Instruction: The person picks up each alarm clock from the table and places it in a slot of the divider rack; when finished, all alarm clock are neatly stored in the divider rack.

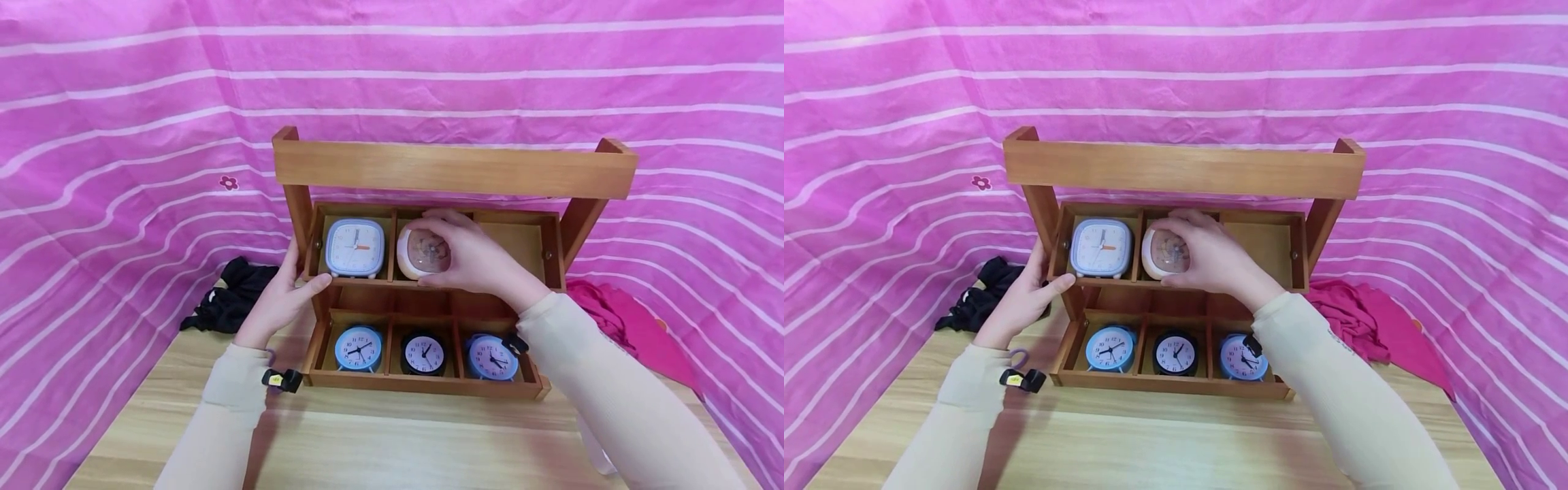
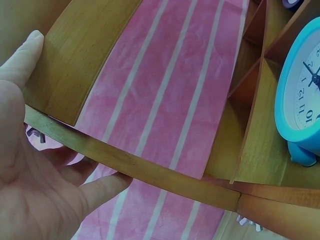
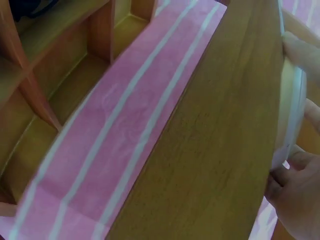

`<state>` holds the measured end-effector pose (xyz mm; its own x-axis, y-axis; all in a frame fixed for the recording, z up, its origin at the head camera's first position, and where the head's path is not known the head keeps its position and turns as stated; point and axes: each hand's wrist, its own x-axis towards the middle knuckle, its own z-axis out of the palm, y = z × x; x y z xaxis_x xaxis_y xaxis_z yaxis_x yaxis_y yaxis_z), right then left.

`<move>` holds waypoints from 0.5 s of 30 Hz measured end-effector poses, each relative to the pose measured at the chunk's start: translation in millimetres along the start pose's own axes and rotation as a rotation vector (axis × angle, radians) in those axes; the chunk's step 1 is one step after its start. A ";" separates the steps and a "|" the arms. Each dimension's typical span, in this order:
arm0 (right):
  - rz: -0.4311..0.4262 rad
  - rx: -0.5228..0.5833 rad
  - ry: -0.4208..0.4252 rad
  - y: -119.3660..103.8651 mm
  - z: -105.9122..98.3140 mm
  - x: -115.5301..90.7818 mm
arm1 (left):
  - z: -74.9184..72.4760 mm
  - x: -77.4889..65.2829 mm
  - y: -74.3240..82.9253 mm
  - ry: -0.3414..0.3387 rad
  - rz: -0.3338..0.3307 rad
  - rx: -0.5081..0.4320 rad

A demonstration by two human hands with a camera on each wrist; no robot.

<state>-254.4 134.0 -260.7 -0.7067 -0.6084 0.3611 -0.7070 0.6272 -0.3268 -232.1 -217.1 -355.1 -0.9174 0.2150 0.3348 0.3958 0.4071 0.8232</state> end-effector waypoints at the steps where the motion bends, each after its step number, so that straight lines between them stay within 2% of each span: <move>1: 0.011 0.009 -0.010 0.5 0.2 0.7 | -0.2 0.0 0.6 0.001 -0.001 0.002; 6: 0.034 0.004 -0.044 0.8 0.3 3.1 | -0.5 -0.2 1.4 0.000 -0.009 0.005; 15: 0.017 -0.069 -0.084 4.4 5.3 -0.4 | -0.6 -0.1 0.8 0.000 -0.001 0.002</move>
<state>-257.4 134.4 -266.9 -0.7205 -0.6343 0.2802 -0.6933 0.6681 -0.2703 -231.8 -217.4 -354.3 -0.9180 0.2146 0.3336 0.3946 0.4087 0.8230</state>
